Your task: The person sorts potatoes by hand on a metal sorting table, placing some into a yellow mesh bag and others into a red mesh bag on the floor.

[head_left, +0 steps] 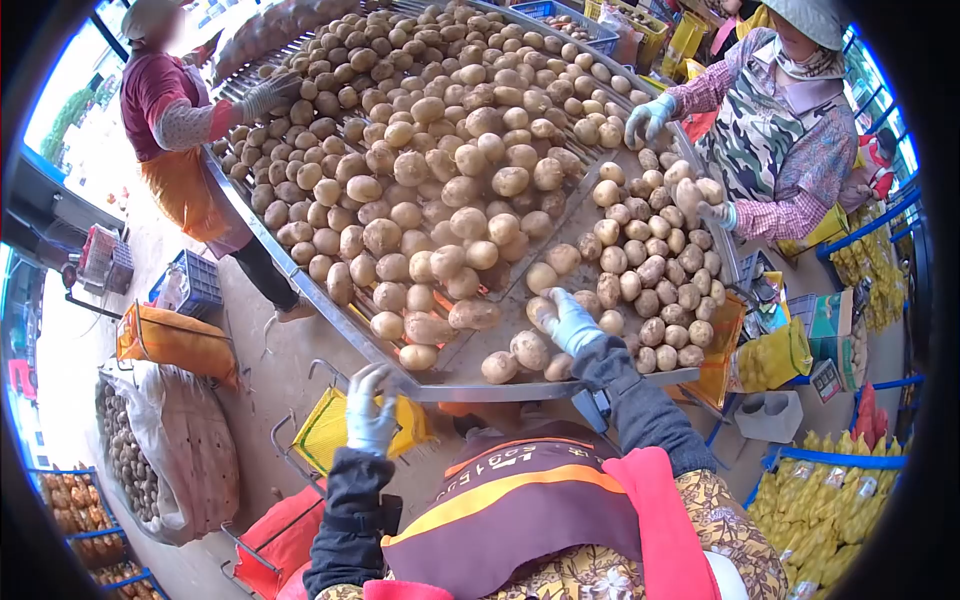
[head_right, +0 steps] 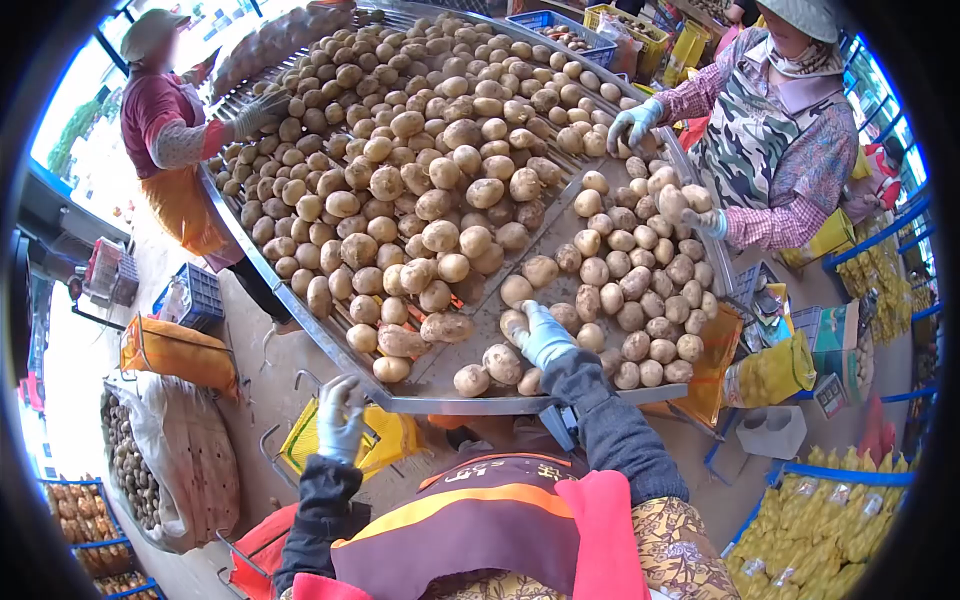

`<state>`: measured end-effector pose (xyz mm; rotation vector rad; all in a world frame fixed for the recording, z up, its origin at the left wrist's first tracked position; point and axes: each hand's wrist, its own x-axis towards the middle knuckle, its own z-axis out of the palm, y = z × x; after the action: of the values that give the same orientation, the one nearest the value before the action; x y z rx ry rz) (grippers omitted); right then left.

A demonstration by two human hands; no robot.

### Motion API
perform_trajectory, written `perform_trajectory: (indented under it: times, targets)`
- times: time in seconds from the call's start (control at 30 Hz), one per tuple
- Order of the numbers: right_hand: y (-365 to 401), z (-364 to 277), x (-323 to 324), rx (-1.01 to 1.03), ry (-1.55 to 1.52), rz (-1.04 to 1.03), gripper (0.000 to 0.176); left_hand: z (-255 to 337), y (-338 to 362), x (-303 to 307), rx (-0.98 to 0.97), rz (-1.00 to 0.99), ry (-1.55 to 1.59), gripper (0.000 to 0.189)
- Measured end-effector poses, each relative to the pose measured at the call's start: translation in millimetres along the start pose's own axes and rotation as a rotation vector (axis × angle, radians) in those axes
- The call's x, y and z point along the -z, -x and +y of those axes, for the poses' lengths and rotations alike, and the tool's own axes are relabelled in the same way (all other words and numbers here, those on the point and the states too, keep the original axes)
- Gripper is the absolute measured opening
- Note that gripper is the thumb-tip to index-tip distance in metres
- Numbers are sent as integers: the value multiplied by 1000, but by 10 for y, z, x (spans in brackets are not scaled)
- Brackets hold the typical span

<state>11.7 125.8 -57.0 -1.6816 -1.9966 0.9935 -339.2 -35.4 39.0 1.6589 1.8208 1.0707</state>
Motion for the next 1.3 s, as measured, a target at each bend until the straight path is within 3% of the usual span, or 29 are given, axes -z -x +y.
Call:
perform_trajectory:
  times: [0.03, 0.07, 0.1, 0.17, 0.2, 0.23, 0.27, 0.3, 0.33, 0.37, 0.43, 0.47, 0.5, 0.57, 0.6, 0.63, 0.7, 0.73, 0.83, 0.87, 0.9, 0.93, 0.97, 1.03, 1.07, 1.17, 1.23, 1.3]
  targets:
    - [-60, 165, -77, -10, -415, 72, 44, 213, -96, -201, -54, -77, 101, 33]
    - [56, -220, 205, -217, -615, 3, 45, 365, -176, -397, -76, -144, 142, 37]
    - [169, -482, 398, -216, -613, 2, 45, 495, -248, -568, -99, -215, 185, 40]
    - [317, -737, 633, -656, -1263, -297, 47, 665, -379, -881, -114, -296, 245, 58]
    - [309, -547, 553, -563, -1387, -474, 51, 755, -447, -999, -158, -308, 252, 66]
    - [352, -545, 549, -519, -1248, -513, 50, 860, -517, -1092, -200, -319, 259, 75]
    - [413, -769, 482, -573, -1183, -313, 46, 1003, -580, -1134, -245, -366, 232, 84]
    - [499, -976, 404, -624, -1113, -114, 43, 1120, -623, -1146, -264, -442, 231, 81]
    - [463, -990, 268, -284, -803, -31, 33, 1136, -653, -1168, -244, -472, 255, 74]
    - [499, -917, 308, -288, -810, -27, 33, 1148, -670, -1185, -223, -503, 277, 68]
    - [577, -937, 560, -454, -686, -72, 28, 820, -542, -1381, 27, -463, 586, 50]
    - [564, -870, 610, -403, -766, 36, 33, 930, -540, -1206, 350, -457, 881, 41]
    - [519, -814, 720, -464, -642, 114, 33, 940, -554, -1037, 540, -436, 890, 42]
    - [499, -662, 743, -272, -323, 177, 30, 653, -472, -911, 606, -358, 1095, 42]
    - [557, -674, 780, -47, 67, 80, 24, 517, -396, -861, 700, -287, 1184, 43]
    - [601, -584, 637, 126, 32, 13, 29, 407, -322, -786, 793, -216, 1273, 44]
    - [661, -695, 409, 403, 333, -133, 42, 168, -206, -457, 917, -136, 1431, 39]
    - [672, -746, 320, 435, 412, -196, 44, 86, -101, -306, 904, -26, 1411, 36]
    - [388, -497, 43, 381, 360, -181, 40, -469, 293, 116, 920, 106, 1478, 39]
    - [324, -517, 33, 207, 234, -168, 34, -497, 400, 200, 868, 110, 1479, 41]
    - [251, -369, -134, 6, -422, -106, 33, -529, 491, 267, 819, 112, 1477, 43]
    - [242, -470, -35, -133, -767, -269, 36, -449, 527, 312, 866, 87, 1558, 43]
    - [252, -652, 149, -280, -1102, -431, 41, -400, 578, 267, 812, 33, 1437, 39]
    - [329, -1067, 179, -326, -1188, -526, 44, -191, 559, 158, 925, -44, 1336, 44]
    - [354, -1265, 122, -374, -1286, -616, 47, 54, 458, 125, 856, -151, 1244, 54]
    - [404, -1690, -128, -311, -1124, -753, 49, 338, 277, -162, 605, -308, 971, 82]
    - [515, -1678, -652, -56, -558, -493, 41, 465, 216, -274, 619, -240, 1230, 92]
    - [518, -1892, -640, 272, -169, -337, 32, 336, 318, -292, 666, -171, 1343, 91]
